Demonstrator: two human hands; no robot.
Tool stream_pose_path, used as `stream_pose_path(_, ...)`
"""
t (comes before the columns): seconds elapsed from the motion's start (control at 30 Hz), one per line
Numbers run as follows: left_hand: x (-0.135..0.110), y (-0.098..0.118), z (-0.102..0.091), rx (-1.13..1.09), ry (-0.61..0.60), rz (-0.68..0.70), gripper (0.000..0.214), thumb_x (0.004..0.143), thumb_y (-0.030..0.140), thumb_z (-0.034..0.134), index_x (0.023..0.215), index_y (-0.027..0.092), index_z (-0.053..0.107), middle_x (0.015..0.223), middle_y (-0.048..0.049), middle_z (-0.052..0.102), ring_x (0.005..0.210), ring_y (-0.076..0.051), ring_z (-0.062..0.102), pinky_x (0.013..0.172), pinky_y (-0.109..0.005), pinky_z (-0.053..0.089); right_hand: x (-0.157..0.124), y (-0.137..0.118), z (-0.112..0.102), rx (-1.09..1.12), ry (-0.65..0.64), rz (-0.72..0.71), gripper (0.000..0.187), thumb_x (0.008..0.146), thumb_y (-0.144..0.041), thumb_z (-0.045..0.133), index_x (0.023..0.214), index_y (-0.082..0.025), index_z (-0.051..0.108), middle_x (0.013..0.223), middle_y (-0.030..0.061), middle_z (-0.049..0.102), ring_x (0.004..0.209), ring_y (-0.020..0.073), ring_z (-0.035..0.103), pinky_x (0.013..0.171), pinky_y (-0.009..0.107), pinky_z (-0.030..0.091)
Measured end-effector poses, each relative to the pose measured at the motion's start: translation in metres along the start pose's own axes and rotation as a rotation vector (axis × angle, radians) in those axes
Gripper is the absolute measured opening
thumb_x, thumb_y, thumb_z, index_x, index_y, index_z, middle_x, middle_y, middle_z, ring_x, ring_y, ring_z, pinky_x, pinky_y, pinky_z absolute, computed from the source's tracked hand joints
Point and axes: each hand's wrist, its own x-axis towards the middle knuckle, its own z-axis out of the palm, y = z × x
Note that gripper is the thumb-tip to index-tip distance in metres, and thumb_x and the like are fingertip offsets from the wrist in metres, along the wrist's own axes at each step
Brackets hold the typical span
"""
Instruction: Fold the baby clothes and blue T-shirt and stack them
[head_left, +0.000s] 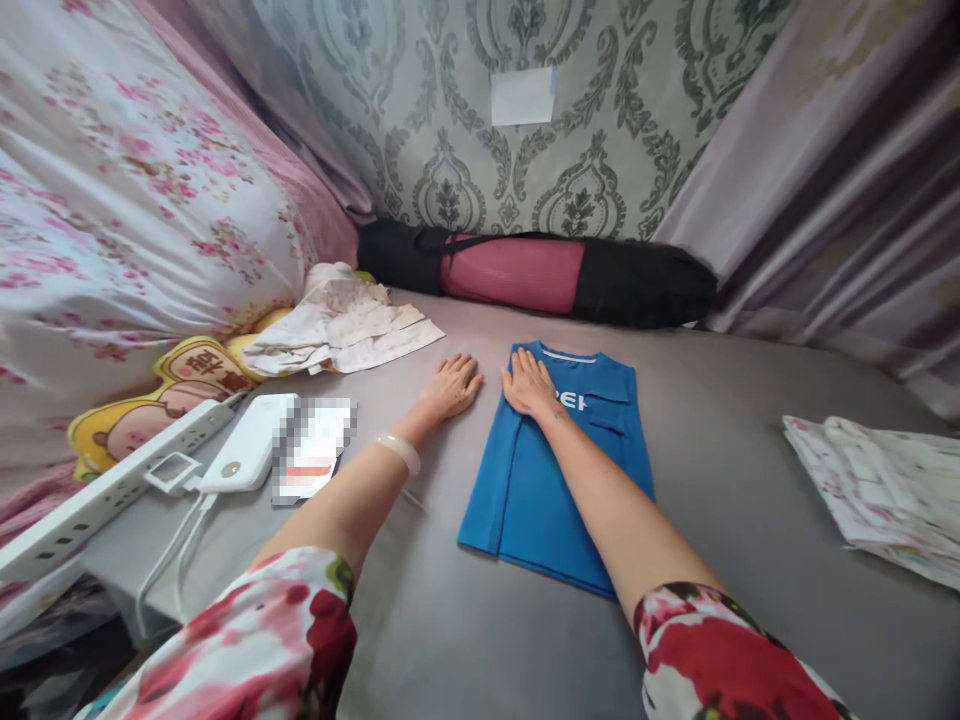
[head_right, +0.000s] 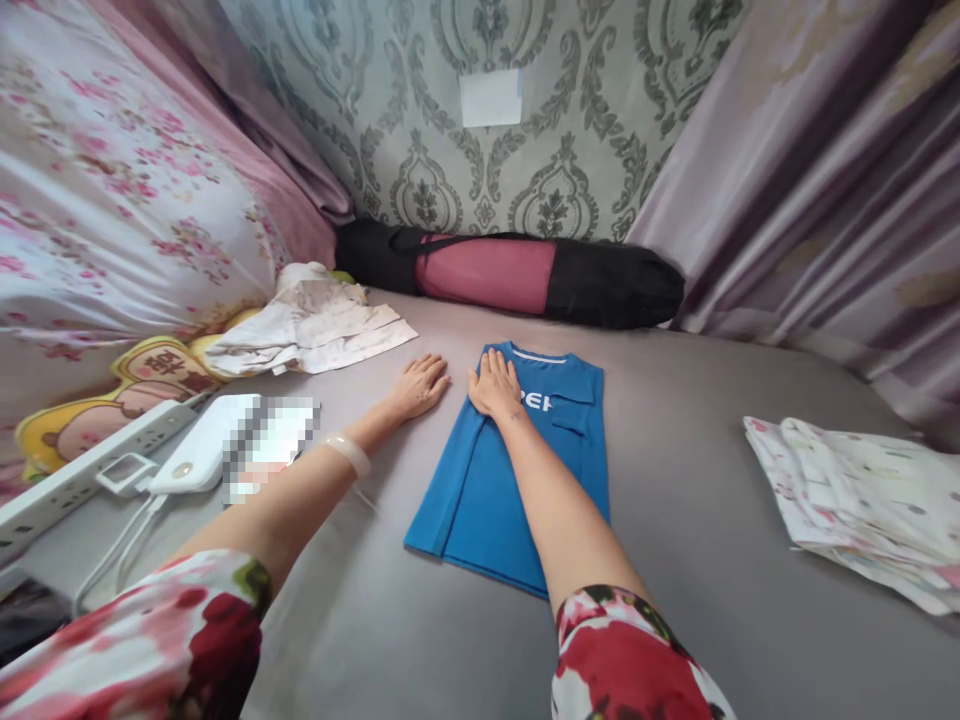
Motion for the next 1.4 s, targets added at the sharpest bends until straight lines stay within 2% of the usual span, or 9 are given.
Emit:
stream_pose_path(0.2,0.000,0.003,-0.007,-0.010,-0.004,0.016,0.034,0.097,0.036,0.039,0.119,0.019,0.059,0.135,-0.0135,0.057,0.133,-0.029,0.044,0.112,-0.047,0.031,-0.004,0.002,-0.010,0.050,-0.030,-0.013,0.062,0.101,-0.037,0.018,0.151,-0.004,0.030,0.161,0.0136,0.020,0.149,0.0235,0.015,0.120,0.040,0.010)
stream_pose_path(0.37,0.000,0.003,-0.006,-0.049,0.015,0.013,0.031,0.097,0.032,0.040,0.117,0.019,0.060,0.134,-0.0128,0.058,0.133,-0.028,0.044,0.112,-0.047,0.030,-0.035,-0.009,-0.019,0.035,-0.032,-0.011,0.064,0.100,-0.037,0.022,0.152,-0.001,0.025,0.162,0.0161,0.015,0.150,0.0265,0.011,0.120,0.044,0.011)
stream_pose_path(0.53,0.000,0.002,-0.004,-0.014,0.064,0.030,0.029,0.098,0.031,0.039,0.110,0.017,0.061,0.125,-0.0125,0.061,0.127,-0.026,0.048,0.110,-0.043,0.033,-0.069,-0.026,-0.008,0.013,-0.025,-0.001,0.066,0.099,-0.038,0.024,0.152,0.001,0.026,0.161,0.0173,0.017,0.149,0.0283,0.012,0.120,0.044,0.009)
stream_pose_path(0.7,-0.004,0.010,-0.013,0.058,0.115,-0.069,0.039,0.100,0.035,0.033,0.101,0.010,0.063,0.112,-0.0212,0.061,0.116,-0.033,0.052,0.103,-0.046,0.036,-0.075,-0.030,0.002,0.023,0.040,0.008,0.064,0.098,-0.036,0.027,0.151,0.000,0.027,0.161,0.0160,0.020,0.149,0.0275,0.016,0.121,0.043,0.009)
stream_pose_path(0.8,-0.007,0.016,-0.020,0.119,0.069,-0.101,0.041,0.100,0.034,0.030,0.099,0.009,0.063,0.109,-0.0220,0.061,0.114,-0.034,0.053,0.101,-0.047,0.037,-0.075,-0.028,0.000,0.056,0.051,-0.003,0.063,0.098,-0.035,0.030,0.151,0.001,0.029,0.160,0.0165,0.021,0.149,0.0270,0.016,0.121,0.042,0.008)
stream_pose_path(0.9,-0.012,0.023,-0.024,0.198,-0.018,-0.079,0.040,0.100,0.029,0.029,0.101,0.008,0.062,0.108,-0.0211,0.062,0.110,-0.031,0.054,0.100,-0.045,0.037,-0.077,-0.024,-0.008,0.145,0.003,-0.050,0.063,0.098,-0.035,0.030,0.151,-0.002,0.029,0.161,0.0150,0.019,0.149,0.0246,0.014,0.121,0.041,0.009)
stream_pose_path(1.07,-0.032,0.025,-0.028,0.178,-0.079,-0.041,0.034,0.098,0.029,0.033,0.110,0.010,0.059,0.117,-0.0187,0.060,0.117,-0.028,0.051,0.106,-0.045,0.035,-0.104,0.002,-0.026,0.293,0.011,-0.069,0.064,0.099,-0.043,0.022,0.154,-0.010,0.025,0.162,0.0127,0.016,0.150,0.0231,0.011,0.121,0.044,0.012)
stream_pose_path(1.27,-0.066,0.014,-0.039,0.027,-0.269,0.081,0.045,0.098,0.037,0.032,0.135,0.015,0.045,0.145,-0.0150,0.046,0.138,-0.025,0.038,0.115,-0.042,0.030,-0.171,0.063,-0.042,0.170,0.034,-0.050,0.065,0.100,-0.046,0.018,0.155,-0.014,0.022,0.162,0.0107,0.018,0.150,0.0240,0.011,0.121,0.050,0.013)
stream_pose_path(1.4,-0.091,0.029,-0.048,-0.016,-0.325,0.110,0.058,0.099,0.048,0.027,0.144,0.012,0.038,0.154,-0.0165,0.035,0.146,-0.026,0.027,0.118,-0.043,0.026,-0.204,0.095,-0.042,0.042,0.067,0.039,0.065,0.100,-0.046,0.015,0.155,-0.013,0.021,0.161,0.0128,0.021,0.149,0.0255,0.015,0.120,0.052,0.016)
